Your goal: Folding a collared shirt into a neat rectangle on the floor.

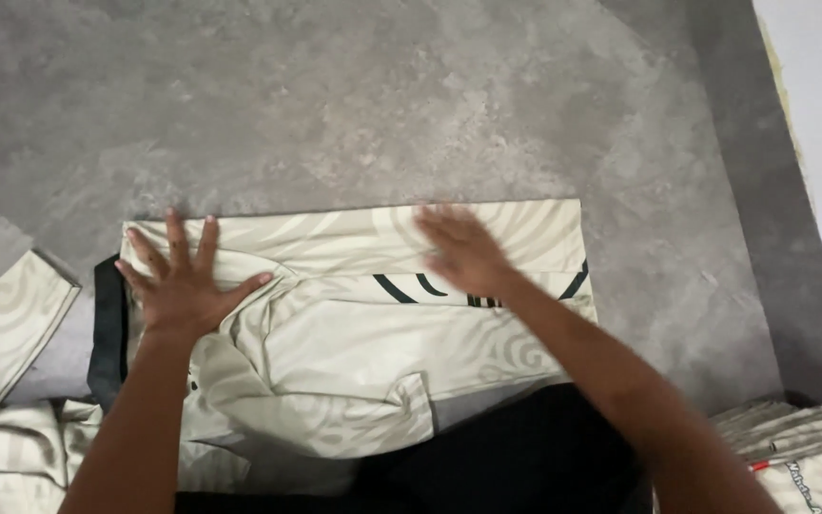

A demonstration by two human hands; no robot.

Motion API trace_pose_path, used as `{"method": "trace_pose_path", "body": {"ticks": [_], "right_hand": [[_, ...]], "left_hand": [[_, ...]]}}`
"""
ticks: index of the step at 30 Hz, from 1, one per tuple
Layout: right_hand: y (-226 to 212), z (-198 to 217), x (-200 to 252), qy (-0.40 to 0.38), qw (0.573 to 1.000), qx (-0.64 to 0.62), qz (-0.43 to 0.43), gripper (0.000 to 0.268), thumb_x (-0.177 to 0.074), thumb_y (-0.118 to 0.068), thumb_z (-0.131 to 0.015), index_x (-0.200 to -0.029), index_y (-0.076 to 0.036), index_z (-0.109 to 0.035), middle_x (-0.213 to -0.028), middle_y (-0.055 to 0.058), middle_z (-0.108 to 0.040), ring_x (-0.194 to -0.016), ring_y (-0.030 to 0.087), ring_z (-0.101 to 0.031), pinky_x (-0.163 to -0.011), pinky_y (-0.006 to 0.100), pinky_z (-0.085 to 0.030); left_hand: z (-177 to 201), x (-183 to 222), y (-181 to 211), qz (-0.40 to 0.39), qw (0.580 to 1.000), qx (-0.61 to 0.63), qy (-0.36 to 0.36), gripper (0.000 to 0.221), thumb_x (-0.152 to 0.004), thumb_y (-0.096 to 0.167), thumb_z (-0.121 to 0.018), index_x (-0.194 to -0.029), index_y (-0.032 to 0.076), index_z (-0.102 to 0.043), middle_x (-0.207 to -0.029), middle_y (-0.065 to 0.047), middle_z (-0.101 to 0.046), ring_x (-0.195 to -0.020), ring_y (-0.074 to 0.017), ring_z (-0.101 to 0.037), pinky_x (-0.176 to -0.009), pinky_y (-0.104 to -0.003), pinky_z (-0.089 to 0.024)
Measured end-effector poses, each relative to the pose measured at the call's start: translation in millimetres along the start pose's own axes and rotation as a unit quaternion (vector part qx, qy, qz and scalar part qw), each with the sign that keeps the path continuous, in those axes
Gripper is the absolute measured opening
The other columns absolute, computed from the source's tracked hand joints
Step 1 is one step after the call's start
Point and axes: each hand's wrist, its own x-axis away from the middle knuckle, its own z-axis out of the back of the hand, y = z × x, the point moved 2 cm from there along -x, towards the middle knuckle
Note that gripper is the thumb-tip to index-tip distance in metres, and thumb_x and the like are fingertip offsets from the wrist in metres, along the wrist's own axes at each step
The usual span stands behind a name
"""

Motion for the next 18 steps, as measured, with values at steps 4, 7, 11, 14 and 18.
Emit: {"method": "trace_pose_path", "body": {"ticks": [4, 7, 11, 14, 18], "right_hand": [[65, 43, 61, -0.003, 0.998, 0.065, -0.024, 0.049, -0.085, -0.038, -0.041, -0.128, -0.015, -0.036, -0.131, 0.004, -0.035, -0.122, 0.022, -0.029, -0.1, 0.037, -0.016], [87, 53, 83, -0.09, 0.977, 0.113, -0.154, 0.053, -0.087, -0.041, -0.032, -0.132, -0.013, -0.03, -0.134, 0.012, -0.029, -0.121, 0.033, -0.027, -0.097, 0.046, -0.019], [78, 57, 75, -0.135, 0.954, 0.114, -0.242, 0.051, -0.088, -0.043, -0.026, -0.133, -0.019, -0.028, -0.137, 0.007, -0.026, -0.123, 0.032, -0.025, -0.098, 0.049, -0.018], [59, 52, 42, -0.087, 0.961, 0.125, -0.232, 0.048, -0.088, -0.041, -0.031, -0.13, -0.016, -0.034, -0.134, 0.012, -0.031, -0.119, 0.037, -0.031, -0.095, 0.051, -0.023], [38, 4, -5, 0.076, 0.988, 0.131, -0.021, 0.047, -0.08, -0.035, -0.047, -0.113, -0.001, -0.05, -0.11, 0.022, -0.049, -0.109, 0.039, -0.043, -0.091, 0.047, -0.032]], "left_hand": [[0, 0, 4, 0.006, 1.0, -0.007, -0.002, 0.096, -0.056, 0.082, -0.023, -0.134, 0.028, -0.011, -0.142, -0.008, 0.003, -0.123, -0.0443, 0.008, -0.094, -0.06, -0.008], [-5, 4, 7, -0.019, 0.999, 0.004, 0.03, 0.081, -0.068, 0.073, -0.025, -0.133, 0.026, -0.021, -0.141, -0.009, -0.007, -0.123, -0.0451, -0.004, -0.093, -0.06, -0.016], [-22, -4, -5, -0.047, 0.968, 0.082, 0.233, 0.061, -0.081, 0.054, -0.035, -0.13, 0.019, -0.032, -0.134, -0.018, -0.025, -0.121, -0.0453, -0.019, -0.092, -0.062, -0.017], [-16, -12, -21, 0.017, 0.979, 0.074, 0.191, 0.063, -0.083, 0.055, -0.029, -0.131, 0.015, -0.028, -0.136, -0.017, -0.019, -0.124, -0.039, -0.016, -0.096, -0.054, -0.016], [-7, -12, -30, 0.084, 0.987, 0.076, 0.111, 0.064, -0.082, 0.057, -0.023, -0.133, 0.018, -0.022, -0.138, -0.015, -0.014, -0.127, -0.0349, -0.01, -0.1, -0.05, -0.015]]}}
